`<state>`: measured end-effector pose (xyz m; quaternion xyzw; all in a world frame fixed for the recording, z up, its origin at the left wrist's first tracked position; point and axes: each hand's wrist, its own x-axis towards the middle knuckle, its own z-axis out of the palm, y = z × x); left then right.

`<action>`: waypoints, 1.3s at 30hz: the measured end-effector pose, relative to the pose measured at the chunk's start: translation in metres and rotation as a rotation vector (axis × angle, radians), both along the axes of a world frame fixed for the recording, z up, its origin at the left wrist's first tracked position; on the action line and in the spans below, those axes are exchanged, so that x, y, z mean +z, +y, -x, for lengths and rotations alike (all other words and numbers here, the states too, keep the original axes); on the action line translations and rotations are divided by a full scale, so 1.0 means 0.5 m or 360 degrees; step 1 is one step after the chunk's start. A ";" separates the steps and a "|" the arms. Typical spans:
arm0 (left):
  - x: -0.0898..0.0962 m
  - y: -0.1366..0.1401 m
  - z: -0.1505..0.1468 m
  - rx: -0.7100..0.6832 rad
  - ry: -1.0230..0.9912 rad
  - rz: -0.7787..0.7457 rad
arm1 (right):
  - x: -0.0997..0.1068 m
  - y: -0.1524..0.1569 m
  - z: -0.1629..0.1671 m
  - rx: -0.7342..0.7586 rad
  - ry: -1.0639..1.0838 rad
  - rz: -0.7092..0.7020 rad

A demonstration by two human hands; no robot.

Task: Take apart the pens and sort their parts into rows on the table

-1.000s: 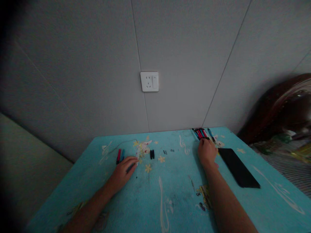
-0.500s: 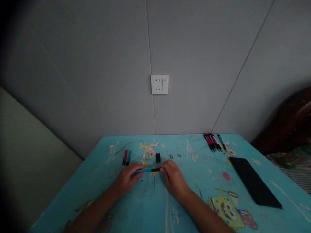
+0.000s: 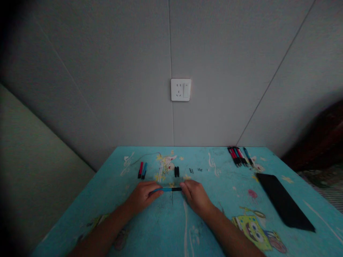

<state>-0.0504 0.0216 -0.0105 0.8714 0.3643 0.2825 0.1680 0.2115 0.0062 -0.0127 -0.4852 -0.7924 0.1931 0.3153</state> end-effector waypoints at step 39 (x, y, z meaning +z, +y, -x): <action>-0.015 0.009 0.004 0.0077 0.0214 0.0029 | 0.037 -0.002 -0.007 -0.0018 0.0605 0.0062</action>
